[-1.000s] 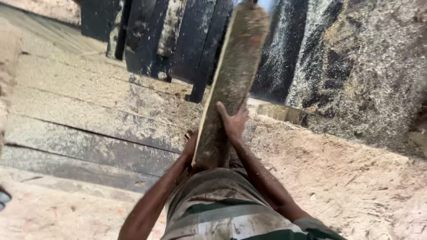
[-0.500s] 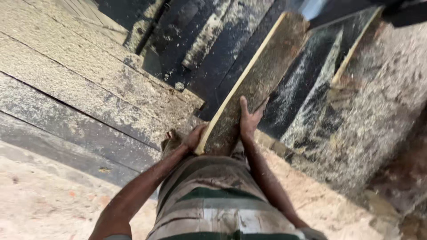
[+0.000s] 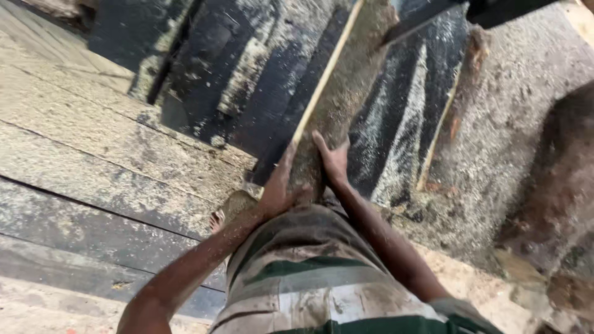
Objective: The person operates a saw to cut wood planks and logs by feeding them through the machinery by hand while assisted by another person.
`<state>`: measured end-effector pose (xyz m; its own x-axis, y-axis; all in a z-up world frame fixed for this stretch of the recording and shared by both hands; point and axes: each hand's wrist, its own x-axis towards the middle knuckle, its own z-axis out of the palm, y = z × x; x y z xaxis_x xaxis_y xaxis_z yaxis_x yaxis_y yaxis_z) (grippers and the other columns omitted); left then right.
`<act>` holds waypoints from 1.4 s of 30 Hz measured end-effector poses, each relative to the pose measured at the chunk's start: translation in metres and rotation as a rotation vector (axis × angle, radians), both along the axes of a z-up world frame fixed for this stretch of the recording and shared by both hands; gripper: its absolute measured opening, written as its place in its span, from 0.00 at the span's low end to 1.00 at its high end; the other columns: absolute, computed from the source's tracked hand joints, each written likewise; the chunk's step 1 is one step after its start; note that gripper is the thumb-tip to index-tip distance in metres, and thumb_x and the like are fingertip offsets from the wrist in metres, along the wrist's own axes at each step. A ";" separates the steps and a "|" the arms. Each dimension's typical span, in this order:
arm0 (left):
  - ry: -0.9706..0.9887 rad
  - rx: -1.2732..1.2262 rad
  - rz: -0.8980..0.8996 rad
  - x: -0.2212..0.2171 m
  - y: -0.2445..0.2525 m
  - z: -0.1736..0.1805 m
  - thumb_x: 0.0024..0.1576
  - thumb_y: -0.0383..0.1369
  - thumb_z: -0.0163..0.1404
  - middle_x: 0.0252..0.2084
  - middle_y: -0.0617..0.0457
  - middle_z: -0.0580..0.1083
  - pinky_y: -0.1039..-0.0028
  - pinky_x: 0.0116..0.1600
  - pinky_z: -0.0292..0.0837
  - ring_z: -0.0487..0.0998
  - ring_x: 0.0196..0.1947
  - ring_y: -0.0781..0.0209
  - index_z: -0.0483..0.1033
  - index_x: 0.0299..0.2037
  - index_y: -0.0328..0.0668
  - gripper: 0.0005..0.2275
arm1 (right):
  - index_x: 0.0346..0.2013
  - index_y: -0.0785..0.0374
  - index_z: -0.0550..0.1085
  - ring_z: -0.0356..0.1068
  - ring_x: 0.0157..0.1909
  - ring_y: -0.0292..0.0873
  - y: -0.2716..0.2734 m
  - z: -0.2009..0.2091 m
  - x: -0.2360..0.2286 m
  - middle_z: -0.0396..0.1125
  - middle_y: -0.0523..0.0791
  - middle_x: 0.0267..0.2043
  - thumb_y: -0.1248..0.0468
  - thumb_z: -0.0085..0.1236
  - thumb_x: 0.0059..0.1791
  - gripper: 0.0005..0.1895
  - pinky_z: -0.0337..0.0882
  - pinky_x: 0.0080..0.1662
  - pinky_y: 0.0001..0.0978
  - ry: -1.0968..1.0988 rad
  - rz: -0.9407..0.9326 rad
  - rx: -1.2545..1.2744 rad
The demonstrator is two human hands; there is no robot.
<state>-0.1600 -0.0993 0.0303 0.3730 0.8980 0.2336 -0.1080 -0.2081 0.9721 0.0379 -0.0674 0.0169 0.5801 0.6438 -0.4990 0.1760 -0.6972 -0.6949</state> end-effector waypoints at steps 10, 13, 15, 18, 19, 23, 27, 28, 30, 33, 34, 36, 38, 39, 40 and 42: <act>0.098 -0.015 0.410 0.041 0.048 0.004 0.65 0.35 0.52 0.51 0.32 0.80 0.65 0.56 0.82 0.85 0.50 0.47 0.75 0.58 0.24 0.18 | 0.73 0.69 0.43 0.74 0.59 0.60 0.067 0.016 0.031 0.64 0.63 0.62 0.28 0.66 0.25 0.77 0.77 0.59 0.49 0.027 -0.107 0.084; 0.142 -0.164 0.399 0.053 0.058 0.021 0.66 0.38 0.49 0.44 0.38 0.82 0.67 0.49 0.83 0.87 0.43 0.52 0.79 0.56 0.30 0.17 | 0.74 0.65 0.51 0.70 0.61 0.57 0.078 0.017 0.040 0.66 0.60 0.63 0.25 0.68 0.31 0.72 0.72 0.61 0.48 -0.154 -0.050 0.063; 0.235 -0.270 0.432 0.055 0.057 0.024 0.66 0.41 0.48 0.39 0.39 0.83 0.66 0.45 0.81 0.86 0.38 0.53 0.81 0.55 0.31 0.19 | 0.76 0.63 0.48 0.72 0.61 0.58 0.063 0.016 0.043 0.66 0.62 0.63 0.24 0.60 0.34 0.70 0.73 0.61 0.50 -0.048 -0.034 0.087; 0.207 -0.057 0.404 0.047 0.050 0.008 0.69 0.46 0.47 0.46 0.41 0.82 0.68 0.47 0.80 0.85 0.44 0.53 0.78 0.57 0.29 0.23 | 0.78 0.60 0.33 0.51 0.74 0.62 0.011 0.004 0.023 0.38 0.60 0.79 0.27 0.44 0.47 0.61 0.58 0.65 0.63 0.121 -0.024 0.137; 0.143 -0.049 0.393 0.043 0.048 -0.001 0.71 0.47 0.46 0.48 0.42 0.82 0.69 0.48 0.80 0.84 0.45 0.55 0.78 0.59 0.29 0.23 | 0.79 0.57 0.34 0.52 0.73 0.62 -0.008 -0.005 0.009 0.42 0.59 0.78 0.28 0.42 0.47 0.59 0.58 0.65 0.61 0.155 -0.071 0.164; -0.022 -0.129 0.424 0.054 0.043 -0.020 0.71 0.50 0.43 0.41 0.49 0.81 0.73 0.33 0.63 0.69 0.30 0.67 0.78 0.60 0.31 0.26 | 0.80 0.53 0.42 0.53 0.73 0.60 -0.040 -0.037 -0.010 0.47 0.55 0.78 0.29 0.35 0.50 0.52 0.55 0.69 0.57 0.137 -0.203 0.265; -0.120 -0.233 0.559 0.071 0.041 -0.020 0.71 0.46 0.47 0.19 0.57 0.63 0.71 0.26 0.43 0.55 0.19 0.73 0.84 0.54 0.31 0.22 | 0.77 0.57 0.49 0.65 0.67 0.58 -0.036 -0.060 -0.005 0.46 0.54 0.79 0.33 0.24 0.52 0.46 0.77 0.52 0.55 -0.104 -0.123 0.359; -0.044 -0.185 0.628 0.068 0.038 -0.022 0.71 0.46 0.45 0.18 0.57 0.61 0.71 0.27 0.42 0.52 0.19 0.73 0.86 0.52 0.34 0.22 | 0.76 0.59 0.53 0.62 0.69 0.58 -0.040 -0.064 -0.012 0.50 0.55 0.77 0.36 0.28 0.54 0.43 0.71 0.57 0.55 -0.092 -0.192 0.349; 0.091 -0.084 0.757 0.073 0.039 -0.025 0.73 0.44 0.42 0.17 0.57 0.57 0.70 0.28 0.39 0.47 0.19 0.72 0.88 0.48 0.38 0.22 | 0.73 0.65 0.60 0.58 0.72 0.59 -0.043 -0.063 -0.013 0.58 0.57 0.73 0.40 0.35 0.59 0.37 0.58 0.68 0.52 -0.092 -0.328 0.337; 0.024 0.006 0.737 0.070 0.034 -0.027 0.72 0.43 0.41 0.18 0.59 0.70 0.71 0.24 0.42 0.47 0.16 0.74 0.85 0.48 0.35 0.21 | 0.64 0.71 0.71 0.69 0.66 0.56 -0.046 -0.055 -0.021 0.69 0.59 0.64 0.45 0.40 0.61 0.32 0.69 0.65 0.47 -0.221 -0.375 0.486; -0.025 0.010 0.757 0.071 0.043 -0.028 0.72 0.42 0.42 0.25 0.54 0.75 0.71 0.24 0.41 0.46 0.15 0.74 0.83 0.42 0.36 0.19 | 0.63 0.71 0.71 0.71 0.63 0.55 -0.038 -0.050 -0.022 0.71 0.58 0.61 0.46 0.41 0.60 0.32 0.71 0.62 0.46 -0.197 -0.392 0.487; -0.122 0.000 0.768 0.076 0.048 -0.031 0.71 0.40 0.43 0.40 0.45 0.83 0.72 0.22 0.39 0.43 0.12 0.75 0.80 0.30 0.39 0.20 | 0.62 0.70 0.73 0.76 0.55 0.52 -0.039 -0.040 -0.022 0.75 0.56 0.54 0.47 0.43 0.57 0.31 0.76 0.56 0.43 -0.165 -0.451 0.466; -0.152 0.034 0.735 0.090 0.061 -0.035 0.72 0.40 0.44 0.31 0.52 0.80 0.71 0.25 0.40 0.45 0.14 0.73 0.84 0.37 0.36 0.19 | 0.62 0.71 0.72 0.76 0.54 0.50 -0.020 -0.036 -0.009 0.75 0.55 0.54 0.48 0.43 0.58 0.31 0.76 0.56 0.42 -0.175 -0.438 0.502; -0.146 0.044 0.724 0.089 0.058 -0.035 0.72 0.40 0.45 0.27 0.56 0.78 0.71 0.26 0.40 0.46 0.15 0.72 0.85 0.41 0.34 0.19 | 0.62 0.71 0.72 0.76 0.54 0.50 -0.020 -0.037 -0.010 0.75 0.55 0.54 0.48 0.43 0.58 0.30 0.75 0.56 0.41 -0.166 -0.429 0.503; -0.123 0.021 0.736 0.091 0.059 -0.034 0.71 0.39 0.45 0.32 0.52 0.80 0.72 0.24 0.40 0.47 0.14 0.73 0.85 0.41 0.33 0.18 | 0.62 0.71 0.72 0.76 0.52 0.49 -0.018 -0.037 -0.007 0.75 0.55 0.53 0.48 0.43 0.58 0.30 0.76 0.54 0.41 -0.145 -0.434 0.515; -0.111 0.008 0.735 0.103 0.086 -0.028 0.69 0.37 0.44 0.41 0.44 0.83 0.73 0.21 0.41 0.48 0.12 0.74 0.84 0.41 0.32 0.17 | 0.63 0.71 0.72 0.77 0.48 0.48 0.004 -0.038 0.007 0.76 0.54 0.52 0.49 0.43 0.58 0.30 0.76 0.51 0.40 -0.120 -0.466 0.583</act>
<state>-0.0567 -0.0128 0.0018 -0.3497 0.9050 0.2421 -0.0358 -0.2711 0.9619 0.0449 -0.0631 -0.0213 0.8859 0.4588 -0.0689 0.0506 -0.2431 -0.9687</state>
